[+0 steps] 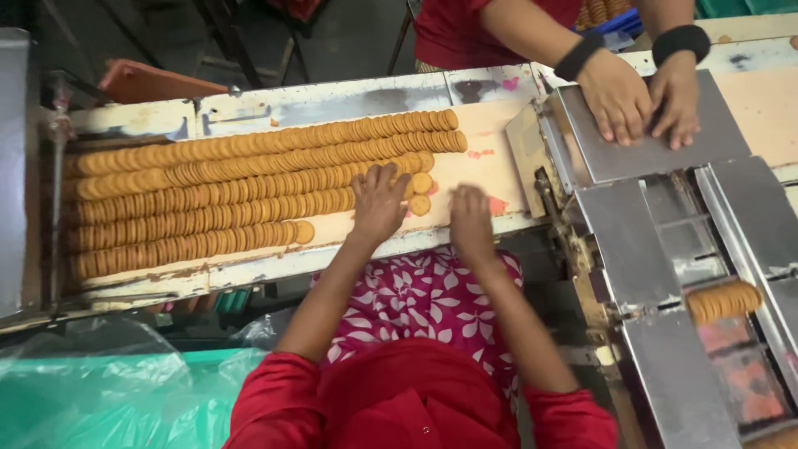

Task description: The person stacks round cookies into vertical columns on a moving conveyor belt and places the stacks into a metal divider. The person also briefly handles a green plastic bin lined with a clear bag.

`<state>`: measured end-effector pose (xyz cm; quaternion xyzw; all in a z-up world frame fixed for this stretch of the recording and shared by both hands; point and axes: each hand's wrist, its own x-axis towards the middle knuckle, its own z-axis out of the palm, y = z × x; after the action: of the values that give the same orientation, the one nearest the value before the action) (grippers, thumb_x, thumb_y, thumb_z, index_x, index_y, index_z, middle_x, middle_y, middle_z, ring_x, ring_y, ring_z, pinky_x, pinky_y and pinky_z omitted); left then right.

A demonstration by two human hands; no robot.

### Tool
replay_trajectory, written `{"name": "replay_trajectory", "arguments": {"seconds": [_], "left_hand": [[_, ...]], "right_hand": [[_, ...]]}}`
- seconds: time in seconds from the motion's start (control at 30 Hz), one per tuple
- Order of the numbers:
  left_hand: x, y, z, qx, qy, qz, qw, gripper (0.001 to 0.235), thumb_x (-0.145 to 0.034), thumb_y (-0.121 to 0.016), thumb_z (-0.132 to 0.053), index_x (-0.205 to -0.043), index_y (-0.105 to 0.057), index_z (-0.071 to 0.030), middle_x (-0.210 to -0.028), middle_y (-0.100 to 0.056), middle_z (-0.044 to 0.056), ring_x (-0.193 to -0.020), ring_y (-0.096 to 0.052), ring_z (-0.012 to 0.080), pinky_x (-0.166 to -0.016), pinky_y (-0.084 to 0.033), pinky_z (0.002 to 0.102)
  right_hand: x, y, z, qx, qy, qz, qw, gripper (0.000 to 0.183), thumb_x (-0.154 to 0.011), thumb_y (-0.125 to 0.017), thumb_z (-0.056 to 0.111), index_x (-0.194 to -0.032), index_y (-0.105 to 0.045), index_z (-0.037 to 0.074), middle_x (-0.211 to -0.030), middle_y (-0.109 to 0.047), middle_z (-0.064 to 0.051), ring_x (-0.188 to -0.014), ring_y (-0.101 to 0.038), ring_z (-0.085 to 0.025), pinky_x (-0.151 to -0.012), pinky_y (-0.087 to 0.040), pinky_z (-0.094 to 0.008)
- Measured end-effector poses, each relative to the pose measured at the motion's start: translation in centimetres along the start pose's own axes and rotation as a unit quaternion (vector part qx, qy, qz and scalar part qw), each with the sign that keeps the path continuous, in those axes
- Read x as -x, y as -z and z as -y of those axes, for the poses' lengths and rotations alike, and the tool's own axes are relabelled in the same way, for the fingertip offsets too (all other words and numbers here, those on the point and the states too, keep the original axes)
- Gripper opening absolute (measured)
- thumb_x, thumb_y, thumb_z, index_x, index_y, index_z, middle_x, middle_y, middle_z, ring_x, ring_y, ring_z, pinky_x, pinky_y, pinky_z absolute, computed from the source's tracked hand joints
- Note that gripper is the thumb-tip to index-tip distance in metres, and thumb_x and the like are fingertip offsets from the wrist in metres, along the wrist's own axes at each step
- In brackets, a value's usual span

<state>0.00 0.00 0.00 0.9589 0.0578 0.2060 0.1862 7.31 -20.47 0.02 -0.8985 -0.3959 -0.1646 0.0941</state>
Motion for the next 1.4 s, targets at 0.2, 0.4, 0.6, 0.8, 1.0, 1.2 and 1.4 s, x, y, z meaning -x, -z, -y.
{"name": "replay_trajectory", "arguments": {"seconds": [0.2,0.4,0.6,0.8,1.0,1.2,1.4], "left_hand": [[-1.3,-2.4,2.5,-0.016,-0.056,0.03,0.998,0.046,-0.08,-0.076,-0.013,-0.125,-0.067,-0.016,-0.119,-0.057,0.008,-0.118,-0.053,0.0256,-0.103,-0.035,0.049],[1.5,-0.7,5.6,0.076,-0.043,0.078,0.993,0.039,-0.08,-0.077,-0.019,-0.118,-0.066,-0.014,-0.117,-0.058,0.005,-0.119,-0.054,0.0272,-0.102,-0.036,0.047],[2.5,1.7,6.0,0.09,-0.086,0.098,0.987,0.059,-0.083,-0.084,-0.038,-0.131,-0.061,-0.013,-0.13,-0.056,0.01,-0.129,-0.05,0.0309,-0.11,-0.033,0.048],[3.1,3.1,7.3,0.023,-0.058,0.134,0.989,0.085,-0.067,-0.09,-0.037,-0.139,-0.055,-0.01,-0.141,-0.053,0.011,-0.135,-0.044,0.0324,-0.11,-0.029,0.052],[3.0,1.1,6.7,0.0,-0.075,0.055,0.996,0.068,-0.071,-0.09,-0.036,-0.129,-0.064,-0.011,-0.133,-0.062,0.006,-0.128,-0.052,0.026,-0.108,-0.033,0.05],[2.9,0.8,7.0,0.058,-0.076,0.036,0.995,0.058,-0.073,-0.089,-0.032,-0.122,-0.067,-0.011,-0.125,-0.064,0.003,-0.122,-0.054,0.0248,-0.101,-0.036,0.048],[2.3,1.0,6.7,0.078,-0.072,0.061,0.992,0.054,-0.072,-0.088,-0.024,-0.12,-0.068,-0.011,-0.124,-0.065,0.005,-0.123,-0.054,0.0257,-0.099,-0.036,0.048]], "right_hand": [[3.8,-4.1,-0.2,-0.167,-0.131,0.042,0.976,0.023,-0.097,-0.06,0.009,-0.12,-0.064,0.005,-0.124,-0.062,-0.015,-0.119,-0.052,-0.039,-0.104,-0.044,-0.046],[1.0,-4.9,3.8,-0.323,-0.098,0.174,0.925,0.023,-0.102,-0.067,0.022,-0.121,-0.068,0.011,-0.123,-0.07,-0.011,-0.113,-0.065,-0.035,-0.101,-0.053,-0.045],[-2.4,-4.1,7.7,-0.251,-0.075,0.169,0.95,0.068,-0.08,-0.077,0.017,-0.139,-0.05,-0.002,-0.129,-0.053,-0.024,-0.118,-0.049,-0.045,-0.094,-0.049,-0.049],[-3.3,-4.0,7.9,-0.251,-0.034,0.145,0.957,0.073,-0.078,-0.078,0.014,-0.142,-0.048,-0.001,-0.132,-0.051,-0.023,-0.122,-0.045,-0.044,-0.1,-0.044,-0.049],[-3.4,-4.3,7.5,-0.265,-0.099,0.184,0.941,0.06,-0.085,-0.08,0.025,-0.133,-0.054,0.001,-0.129,-0.058,-0.02,-0.12,-0.051,-0.041,-0.102,-0.044,-0.048],[-1.7,-1.3,2.3,-0.345,-0.249,0.129,0.896,0.064,-0.088,-0.075,0.023,-0.143,-0.05,0.001,-0.136,-0.06,-0.021,-0.117,-0.066,-0.031,-0.101,-0.053,-0.037],[0.7,0.9,4.5,-0.414,-0.304,0.335,0.79,0.065,-0.083,-0.08,0.021,-0.141,-0.055,0.008,-0.13,-0.068,-0.011,-0.116,-0.068,-0.023,-0.101,-0.054,-0.034]]}}
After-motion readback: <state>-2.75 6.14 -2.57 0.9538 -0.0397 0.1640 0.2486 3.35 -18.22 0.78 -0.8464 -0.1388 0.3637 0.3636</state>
